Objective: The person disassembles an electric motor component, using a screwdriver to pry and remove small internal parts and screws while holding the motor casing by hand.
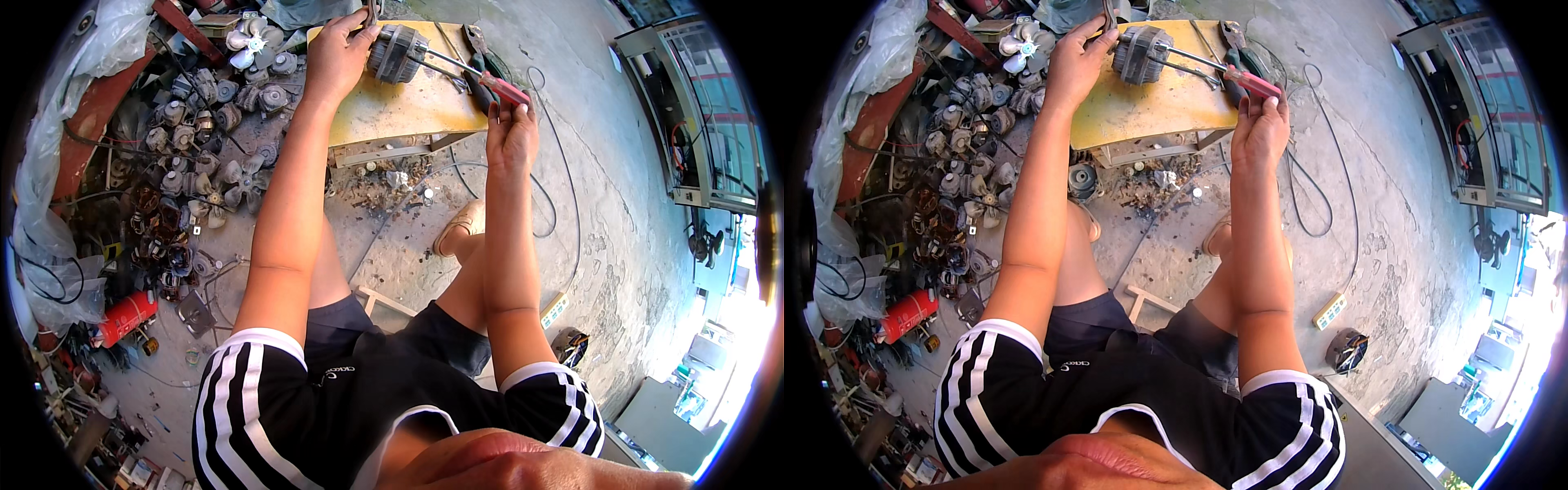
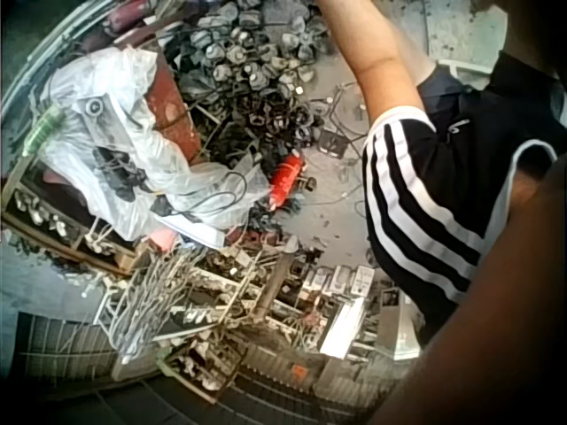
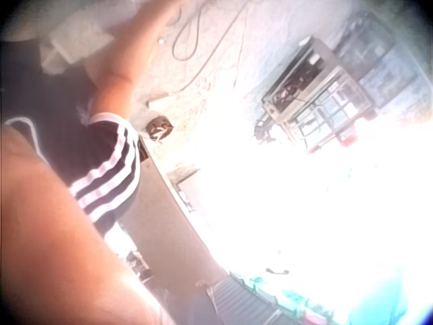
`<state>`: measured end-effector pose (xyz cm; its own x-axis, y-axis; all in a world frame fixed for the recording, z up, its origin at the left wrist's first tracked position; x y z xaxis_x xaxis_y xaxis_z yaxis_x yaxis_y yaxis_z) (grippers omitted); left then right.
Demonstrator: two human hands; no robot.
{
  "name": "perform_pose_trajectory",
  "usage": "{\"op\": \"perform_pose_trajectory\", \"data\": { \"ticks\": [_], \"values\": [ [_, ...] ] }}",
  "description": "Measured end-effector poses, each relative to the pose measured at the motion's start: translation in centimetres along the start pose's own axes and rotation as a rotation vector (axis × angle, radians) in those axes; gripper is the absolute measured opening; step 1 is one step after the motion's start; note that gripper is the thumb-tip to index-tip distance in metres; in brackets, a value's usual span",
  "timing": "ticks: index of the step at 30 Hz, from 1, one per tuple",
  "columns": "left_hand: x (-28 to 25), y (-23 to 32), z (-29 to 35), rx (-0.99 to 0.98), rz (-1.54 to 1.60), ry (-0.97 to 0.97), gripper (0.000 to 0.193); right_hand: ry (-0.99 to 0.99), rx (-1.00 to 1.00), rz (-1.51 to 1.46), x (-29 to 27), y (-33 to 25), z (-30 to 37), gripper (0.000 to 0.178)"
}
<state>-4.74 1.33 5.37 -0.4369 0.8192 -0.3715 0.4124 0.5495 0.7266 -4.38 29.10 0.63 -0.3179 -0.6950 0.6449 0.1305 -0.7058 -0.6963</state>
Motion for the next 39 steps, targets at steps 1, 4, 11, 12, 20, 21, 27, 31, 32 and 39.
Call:
{"op": "perform_pose_trajectory", "data": {
  "ticks": [1,4,11,12,20,21,27,31,32,39],
  "values": [
    [0.1,-0.2,0.1,-0.003,-0.014,0.006,0.031,-0.015,0.012,-0.012,-0.2,0.1,-0.2,0.027],
    [-0.3,-0.3,0.2,-0.002,-0.014,0.014,0.032,0.085,0.084,-0.036,2.9,-0.5,2.8,0.031],
    [-0.1,0.1,0.0,-0.005,-0.022,0.007,0.033,0.000,-0.030,0.004,0.4,-0.2,0.4,0.035],
    [-0.1,0.2,-0.1,-0.002,-0.020,0.003,0.034,-0.014,-0.014,-0.007,0.0,-0.3,0.0,0.035],
    [-0.6,2.8,-0.4,-0.181,0.369,-0.017,0.011,0.068,0.037,-0.035,1.6,-0.3,1.5,0.032],
    [-0.5,2.8,-0.5,-0.176,0.366,-0.017,0.011,0.037,-0.006,-0.023,0.9,-0.1,0.8,0.033],
    [-0.9,2.7,-0.4,-0.167,0.338,-0.022,0.012,0.006,0.049,-0.080,1.7,0.0,1.4,0.032],
    [-0.9,3.0,-0.4,-0.136,0.291,-0.028,0.012,0.102,0.079,-0.058,2.7,-0.5,2.7,0.031],
    [-0.8,3.0,-0.5,-0.144,0.308,-0.032,0.012,0.073,0.031,-0.043,2.3,-0.4,2.4,0.032],
    [-0.6,2.6,-0.3,-0.176,0.372,-0.015,0.011,-0.047,-0.017,-0.111,0.9,0.0,0.6,0.033]
  ]
}}
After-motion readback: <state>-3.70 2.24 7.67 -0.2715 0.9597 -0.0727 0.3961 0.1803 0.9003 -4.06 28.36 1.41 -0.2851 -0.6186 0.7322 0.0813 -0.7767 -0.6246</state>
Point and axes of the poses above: each hand's wrist, its own z-axis away from the middle knuckle, its own x-axis out of the palm, y = z × x, the point moved 1 cm from there along -z, towards the middle knuckle, and after that the axes turned 11 degrees about x, right-handed, at the moved point
